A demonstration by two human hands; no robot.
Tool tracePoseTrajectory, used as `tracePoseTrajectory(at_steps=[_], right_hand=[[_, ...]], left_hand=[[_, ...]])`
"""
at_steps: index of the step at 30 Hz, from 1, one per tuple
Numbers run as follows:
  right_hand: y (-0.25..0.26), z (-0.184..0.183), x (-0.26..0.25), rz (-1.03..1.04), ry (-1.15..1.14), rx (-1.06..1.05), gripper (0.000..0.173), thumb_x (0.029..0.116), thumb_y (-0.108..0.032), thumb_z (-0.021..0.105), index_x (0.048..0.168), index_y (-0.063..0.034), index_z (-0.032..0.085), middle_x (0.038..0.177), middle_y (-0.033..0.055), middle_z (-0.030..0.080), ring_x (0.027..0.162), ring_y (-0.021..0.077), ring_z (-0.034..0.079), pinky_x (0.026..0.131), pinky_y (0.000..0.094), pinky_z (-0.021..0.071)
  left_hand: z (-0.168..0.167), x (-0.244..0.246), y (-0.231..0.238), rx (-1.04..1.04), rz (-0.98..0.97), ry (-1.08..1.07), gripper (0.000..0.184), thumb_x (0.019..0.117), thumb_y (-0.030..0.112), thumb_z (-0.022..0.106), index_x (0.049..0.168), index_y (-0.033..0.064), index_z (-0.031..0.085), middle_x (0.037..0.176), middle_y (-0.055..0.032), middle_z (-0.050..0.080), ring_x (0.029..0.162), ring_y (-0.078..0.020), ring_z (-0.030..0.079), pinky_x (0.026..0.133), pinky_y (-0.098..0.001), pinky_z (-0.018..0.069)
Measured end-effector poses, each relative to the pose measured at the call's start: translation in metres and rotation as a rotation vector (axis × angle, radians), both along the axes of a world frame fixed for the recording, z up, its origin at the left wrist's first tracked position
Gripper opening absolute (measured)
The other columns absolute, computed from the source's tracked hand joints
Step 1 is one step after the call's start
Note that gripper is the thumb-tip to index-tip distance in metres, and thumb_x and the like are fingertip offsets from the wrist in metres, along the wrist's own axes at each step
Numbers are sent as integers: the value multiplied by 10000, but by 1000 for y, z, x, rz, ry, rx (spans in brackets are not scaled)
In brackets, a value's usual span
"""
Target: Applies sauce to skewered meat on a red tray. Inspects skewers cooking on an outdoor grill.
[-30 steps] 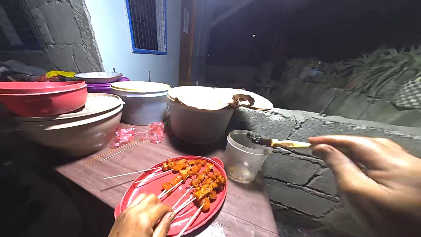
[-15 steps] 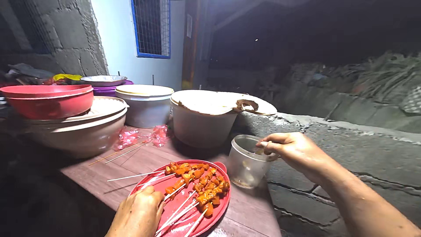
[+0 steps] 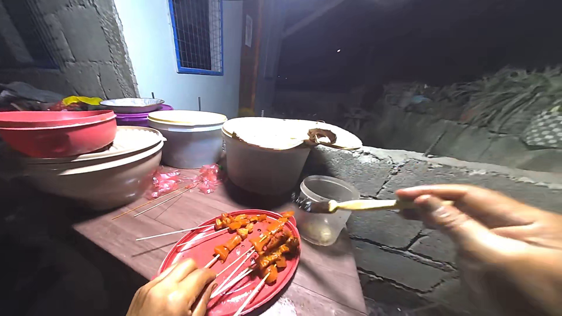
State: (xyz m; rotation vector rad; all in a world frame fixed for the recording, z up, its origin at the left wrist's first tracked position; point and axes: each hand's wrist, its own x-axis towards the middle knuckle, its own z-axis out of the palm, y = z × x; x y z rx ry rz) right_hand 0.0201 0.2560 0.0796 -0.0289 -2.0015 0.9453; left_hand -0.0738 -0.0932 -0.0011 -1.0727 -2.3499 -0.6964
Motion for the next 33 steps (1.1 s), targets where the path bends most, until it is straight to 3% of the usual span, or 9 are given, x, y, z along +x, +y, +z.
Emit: tracePoseTrajectory(at_steps=[6, 11, 16, 19, 24, 33], right_hand=[[-29, -27, -4, -22, -81, 170, 212, 971, -222, 584, 1012, -143, 776, 922, -67, 711, 828, 37, 668, 744, 225, 573], [-62, -20, 17, 168, -170, 214, 203, 1007, -167, 607, 1030, -45, 768, 919, 18, 726, 883, 64, 653, 820, 260, 537], [-74, -26, 28, 194, -159, 342, 216, 1027, -151, 598, 1013, -12, 763, 889, 104, 731, 906, 161, 634, 853, 291, 488], [-58, -28, 27, 78, -158, 372, 230, 1024, -165, 590, 1015, -19, 767, 894, 86, 732, 899, 151, 652, 848, 316, 517], [-31, -38, 14, -91, -101, 326, 244, 990, -192, 573, 1017, -55, 774, 902, 15, 722, 889, 75, 651, 825, 258, 533], [-63, -33, 32, 90, -106, 355, 230, 1030, -179, 604, 1016, -11, 760, 898, 99, 730, 918, 136, 637, 873, 278, 493]], left_hand=[[4, 11, -2, -15, -16, -9, 186, 1006, 178, 620, 990, 74, 773, 877, -110, 709, 812, -240, 690, 686, -365, 562], [1, 11, 3, -44, -6, 32, 191, 1012, 180, 606, 989, 84, 769, 869, -106, 703, 803, -243, 688, 654, -372, 555], [-4, 9, 8, -36, 9, 61, 188, 1003, 178, 609, 977, 94, 775, 843, -93, 693, 778, -238, 679, 635, -361, 544], [-4, 9, 5, -29, -4, 50, 193, 1012, 184, 606, 990, 89, 772, 849, -95, 691, 783, -232, 678, 643, -354, 544], [-1, 12, 2, -21, -24, 36, 178, 1007, 170, 616, 995, 87, 773, 867, -102, 702, 790, -235, 678, 655, -350, 545], [-8, -2, 0, 53, -83, -121, 223, 1015, 217, 592, 1004, 85, 771, 867, -94, 704, 778, -189, 678, 682, -334, 556]])
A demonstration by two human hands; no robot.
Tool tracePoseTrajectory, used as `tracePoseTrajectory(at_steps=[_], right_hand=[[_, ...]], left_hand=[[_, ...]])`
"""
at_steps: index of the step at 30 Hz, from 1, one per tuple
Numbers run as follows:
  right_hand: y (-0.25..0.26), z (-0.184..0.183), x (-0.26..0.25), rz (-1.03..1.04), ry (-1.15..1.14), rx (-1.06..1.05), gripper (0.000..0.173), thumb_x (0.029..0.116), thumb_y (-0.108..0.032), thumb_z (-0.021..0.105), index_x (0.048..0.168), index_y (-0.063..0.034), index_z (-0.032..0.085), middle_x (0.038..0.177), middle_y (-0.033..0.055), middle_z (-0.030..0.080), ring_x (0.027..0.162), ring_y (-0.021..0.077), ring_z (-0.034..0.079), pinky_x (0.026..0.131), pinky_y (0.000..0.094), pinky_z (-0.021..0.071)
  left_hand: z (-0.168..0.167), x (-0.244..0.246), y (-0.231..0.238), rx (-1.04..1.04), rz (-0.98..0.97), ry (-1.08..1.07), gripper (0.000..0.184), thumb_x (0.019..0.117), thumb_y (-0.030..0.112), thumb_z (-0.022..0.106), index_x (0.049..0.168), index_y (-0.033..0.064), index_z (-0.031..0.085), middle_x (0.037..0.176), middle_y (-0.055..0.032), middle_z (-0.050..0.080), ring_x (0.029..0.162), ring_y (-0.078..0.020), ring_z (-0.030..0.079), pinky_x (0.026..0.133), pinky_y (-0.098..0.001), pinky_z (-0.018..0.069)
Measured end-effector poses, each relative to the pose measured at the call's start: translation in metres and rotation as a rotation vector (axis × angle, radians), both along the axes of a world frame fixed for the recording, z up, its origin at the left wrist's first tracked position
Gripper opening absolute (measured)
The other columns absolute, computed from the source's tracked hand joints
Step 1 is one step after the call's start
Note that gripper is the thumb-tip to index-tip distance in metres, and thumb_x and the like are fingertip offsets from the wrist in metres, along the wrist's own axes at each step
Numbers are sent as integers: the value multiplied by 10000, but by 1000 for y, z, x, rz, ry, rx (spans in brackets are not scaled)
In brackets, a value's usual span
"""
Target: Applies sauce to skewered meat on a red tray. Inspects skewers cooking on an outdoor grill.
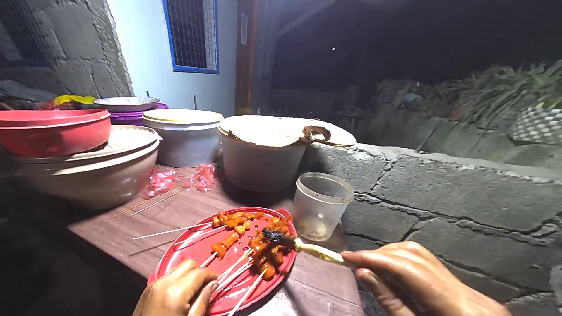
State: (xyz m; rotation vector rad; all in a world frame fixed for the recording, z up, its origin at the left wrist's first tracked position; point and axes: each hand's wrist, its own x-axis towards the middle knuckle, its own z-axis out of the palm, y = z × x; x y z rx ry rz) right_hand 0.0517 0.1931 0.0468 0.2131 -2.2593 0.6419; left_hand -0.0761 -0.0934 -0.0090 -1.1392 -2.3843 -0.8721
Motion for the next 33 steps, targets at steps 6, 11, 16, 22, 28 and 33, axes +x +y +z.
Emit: tracePoseTrajectory(at_steps=[6, 11, 16, 22, 28, 33], right_hand=[[17, -8, -10, -108, -22, 11, 235, 1015, -192, 590, 1029, -41, 771, 901, 55, 726, 891, 119, 652, 829, 286, 530], [19, -2, -8, -100, 0, -51, 234, 1016, -184, 600, 1032, -18, 765, 904, 66, 725, 879, 93, 649, 817, 264, 532], [51, 29, -11, -169, 195, -19, 254, 1017, -193, 571, 1097, -2, 720, 966, 33, 698, 885, 55, 655, 831, 255, 565], [82, 56, -69, -433, 11, 203, 237, 1024, -160, 559, 1042, -24, 752, 921, 207, 708, 870, 401, 670, 747, 619, 496], [94, 46, -127, -429, -478, 119, 159, 1015, -186, 649, 975, -100, 776, 891, 146, 722, 904, 365, 678, 780, 629, 509], [106, 42, -127, -243, -484, -73, 164, 1021, -148, 634, 962, -105, 780, 816, 75, 729, 744, 221, 681, 704, 514, 535]], left_hand=[[-2, -6, 0, 48, -50, -109, 223, 1000, 203, 592, 980, 87, 782, 862, -62, 719, 804, -119, 670, 732, -260, 541], [-6, -12, 0, 66, -43, -138, 229, 1000, 214, 591, 965, 92, 781, 862, -40, 723, 821, -92, 670, 753, -246, 537], [-6, -12, 1, 40, -17, -128, 240, 1001, 228, 585, 968, 98, 783, 856, -37, 720, 804, -94, 670, 740, -244, 541], [-5, -10, 4, -11, 36, -73, 253, 1009, 237, 573, 1002, 110, 791, 872, -54, 736, 811, -158, 697, 728, -325, 565], [-2, -6, 4, -83, 41, -77, 259, 1019, 238, 572, 1029, 98, 790, 873, -93, 726, 789, -228, 704, 692, -406, 575], [0, -10, 2, -10, 29, -36, 242, 1010, 195, 572, 1002, 83, 786, 854, -79, 729, 776, -172, 692, 702, -317, 562]])
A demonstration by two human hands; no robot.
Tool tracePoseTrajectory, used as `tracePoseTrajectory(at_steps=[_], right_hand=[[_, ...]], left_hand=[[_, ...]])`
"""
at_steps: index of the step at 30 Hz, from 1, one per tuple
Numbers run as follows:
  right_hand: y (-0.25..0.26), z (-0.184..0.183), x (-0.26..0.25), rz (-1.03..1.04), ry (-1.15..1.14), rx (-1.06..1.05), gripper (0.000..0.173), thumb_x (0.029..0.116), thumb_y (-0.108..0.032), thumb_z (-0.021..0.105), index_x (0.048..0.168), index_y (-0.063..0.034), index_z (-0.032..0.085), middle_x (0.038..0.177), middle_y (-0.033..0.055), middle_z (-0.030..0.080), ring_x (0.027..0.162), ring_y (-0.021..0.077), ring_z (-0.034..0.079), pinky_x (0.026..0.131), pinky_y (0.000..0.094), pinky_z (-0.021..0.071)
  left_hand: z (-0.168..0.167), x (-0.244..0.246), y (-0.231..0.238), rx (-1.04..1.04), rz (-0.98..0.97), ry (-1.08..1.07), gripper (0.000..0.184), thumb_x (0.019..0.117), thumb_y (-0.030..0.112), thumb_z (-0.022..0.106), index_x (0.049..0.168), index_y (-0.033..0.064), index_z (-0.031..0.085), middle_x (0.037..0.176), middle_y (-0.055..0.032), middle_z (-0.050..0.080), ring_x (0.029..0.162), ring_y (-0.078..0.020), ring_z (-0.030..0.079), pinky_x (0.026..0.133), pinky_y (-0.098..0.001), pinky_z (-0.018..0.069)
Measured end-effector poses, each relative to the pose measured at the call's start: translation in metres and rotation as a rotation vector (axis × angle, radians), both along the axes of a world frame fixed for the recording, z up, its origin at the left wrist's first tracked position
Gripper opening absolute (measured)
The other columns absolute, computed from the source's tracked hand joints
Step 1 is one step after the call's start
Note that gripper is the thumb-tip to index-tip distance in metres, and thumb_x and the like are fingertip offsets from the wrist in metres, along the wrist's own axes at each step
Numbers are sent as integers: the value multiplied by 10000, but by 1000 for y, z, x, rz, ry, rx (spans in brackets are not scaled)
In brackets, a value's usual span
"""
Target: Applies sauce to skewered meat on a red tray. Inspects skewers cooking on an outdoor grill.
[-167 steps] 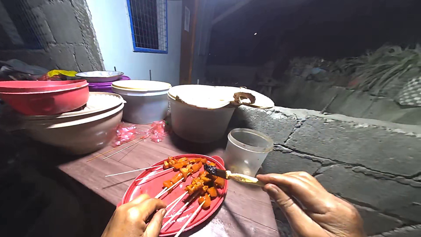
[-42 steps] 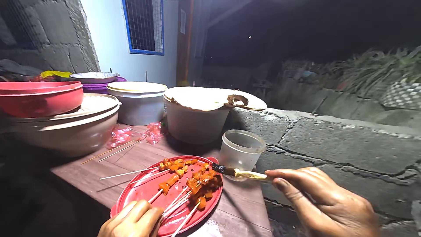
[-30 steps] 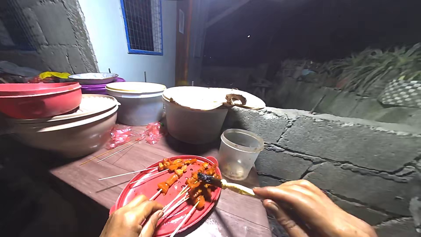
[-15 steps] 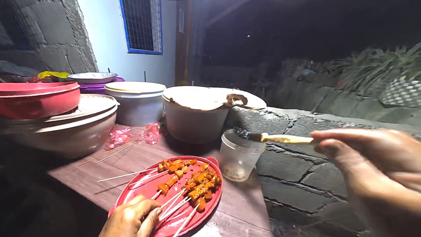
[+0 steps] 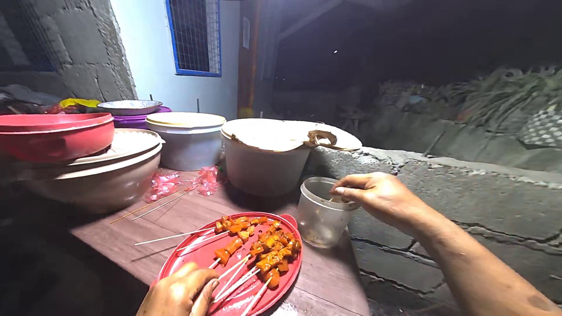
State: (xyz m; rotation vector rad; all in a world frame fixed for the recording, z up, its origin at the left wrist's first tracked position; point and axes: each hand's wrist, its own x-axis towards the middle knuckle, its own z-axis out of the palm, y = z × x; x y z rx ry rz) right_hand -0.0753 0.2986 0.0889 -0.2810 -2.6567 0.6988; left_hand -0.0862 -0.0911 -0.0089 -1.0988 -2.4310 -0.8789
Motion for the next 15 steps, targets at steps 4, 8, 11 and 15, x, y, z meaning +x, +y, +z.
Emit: tracePoseTrajectory(at_steps=[4, 8, 11, 15], right_hand=[[13, 2, 24, 6, 310, -109, 164, 1018, -130, 610, 999, -51, 753, 839, 82, 719, 738, 194, 666, 707, 484, 546], [2, 15, 62, -9, 575, -113, 204, 1023, -206, 570, 1068, -84, 726, 937, -29, 715, 823, 38, 667, 792, 269, 571], [-23, 12, 89, 45, 629, -157, 204, 1053, -194, 527, 1130, -94, 687, 954, -84, 700, 833, -10, 661, 794, 191, 556], [-67, -11, 107, 225, 539, -247, 186, 983, -106, 573, 1079, -67, 727, 961, -49, 722, 825, 48, 692, 770, 247, 609]], left_hand=[[0, -2, -1, 117, 1, -39, 239, 1016, 192, 572, 1012, 82, 785, 861, -48, 717, 786, -78, 658, 724, -215, 535], [-1, -1, 1, 220, -4, -83, 233, 1020, 199, 577, 1018, 92, 784, 874, -6, 719, 789, -9, 645, 717, -157, 525], [-1, 2, 3, 256, -28, -113, 226, 1014, 197, 583, 1013, 92, 783, 859, 15, 713, 764, 9, 632, 701, -149, 522], [-2, 6, 6, 267, -72, -174, 215, 1007, 177, 590, 1015, 86, 784, 894, 0, 732, 789, 1, 653, 734, -167, 541]])
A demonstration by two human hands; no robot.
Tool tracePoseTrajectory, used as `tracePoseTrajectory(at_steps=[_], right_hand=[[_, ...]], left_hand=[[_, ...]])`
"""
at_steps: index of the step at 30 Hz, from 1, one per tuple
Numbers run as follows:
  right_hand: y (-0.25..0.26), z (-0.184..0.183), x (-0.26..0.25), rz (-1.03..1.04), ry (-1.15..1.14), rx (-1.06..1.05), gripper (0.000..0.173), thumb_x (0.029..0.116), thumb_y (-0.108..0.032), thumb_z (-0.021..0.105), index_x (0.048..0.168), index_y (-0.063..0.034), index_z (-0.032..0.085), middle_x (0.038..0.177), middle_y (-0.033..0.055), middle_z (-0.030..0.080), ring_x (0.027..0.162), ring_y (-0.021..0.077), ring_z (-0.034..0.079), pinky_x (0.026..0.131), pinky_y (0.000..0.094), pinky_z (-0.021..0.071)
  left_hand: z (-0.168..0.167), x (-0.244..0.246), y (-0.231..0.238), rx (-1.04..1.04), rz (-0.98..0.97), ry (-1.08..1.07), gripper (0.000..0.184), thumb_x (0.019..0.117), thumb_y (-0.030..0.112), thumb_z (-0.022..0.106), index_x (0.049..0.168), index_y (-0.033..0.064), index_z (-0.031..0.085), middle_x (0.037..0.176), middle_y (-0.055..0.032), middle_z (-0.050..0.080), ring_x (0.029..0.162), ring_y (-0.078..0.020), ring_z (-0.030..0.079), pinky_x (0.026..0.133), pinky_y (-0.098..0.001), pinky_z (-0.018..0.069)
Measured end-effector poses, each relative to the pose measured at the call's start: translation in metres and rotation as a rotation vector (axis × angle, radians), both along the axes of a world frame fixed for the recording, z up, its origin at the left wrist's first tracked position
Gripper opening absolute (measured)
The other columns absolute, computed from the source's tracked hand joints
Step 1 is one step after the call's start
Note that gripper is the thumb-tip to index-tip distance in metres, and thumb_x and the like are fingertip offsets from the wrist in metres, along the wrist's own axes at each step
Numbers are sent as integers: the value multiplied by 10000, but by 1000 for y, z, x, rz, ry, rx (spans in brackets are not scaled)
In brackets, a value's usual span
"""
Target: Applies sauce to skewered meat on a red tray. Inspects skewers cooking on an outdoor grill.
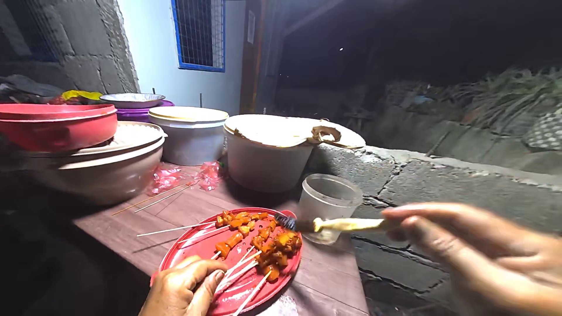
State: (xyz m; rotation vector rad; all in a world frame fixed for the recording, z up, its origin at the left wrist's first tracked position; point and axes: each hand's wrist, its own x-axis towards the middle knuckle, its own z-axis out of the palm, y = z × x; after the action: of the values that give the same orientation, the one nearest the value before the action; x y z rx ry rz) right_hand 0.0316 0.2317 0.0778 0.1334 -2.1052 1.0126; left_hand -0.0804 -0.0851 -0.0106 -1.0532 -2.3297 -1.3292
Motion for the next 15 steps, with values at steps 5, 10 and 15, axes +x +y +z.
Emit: tracePoseTrajectory(at_steps=[5, 10, 15], right_hand=[[-27, -33, -3, -28, -83, 142, 198, 982, -175, 606, 1005, -86, 781, 909, -33, 723, 878, 39, 655, 809, 236, 547], [-25, -39, -8, -87, -27, 152, 204, 973, -180, 592, 994, -103, 779, 898, -47, 720, 869, 32, 655, 802, 221, 549], [-35, -40, -5, 4, -46, 224, 216, 1002, -197, 607, 996, -73, 783, 895, -3, 728, 901, 55, 640, 845, 244, 517]], left_hand=[[-1, 3, 0, -111, 12, 18, 232, 1009, 195, 579, 1015, 99, 790, 889, -15, 741, 810, -49, 672, 769, -235, 539], [2, 6, 1, -223, -28, 15, 216, 989, 195, 612, 1023, 77, 790, 918, -57, 759, 856, -121, 711, 788, -295, 572], [-1, 4, 4, -233, 17, 62, 223, 977, 199, 604, 993, 91, 799, 875, -47, 752, 817, -118, 707, 757, -283, 568]])
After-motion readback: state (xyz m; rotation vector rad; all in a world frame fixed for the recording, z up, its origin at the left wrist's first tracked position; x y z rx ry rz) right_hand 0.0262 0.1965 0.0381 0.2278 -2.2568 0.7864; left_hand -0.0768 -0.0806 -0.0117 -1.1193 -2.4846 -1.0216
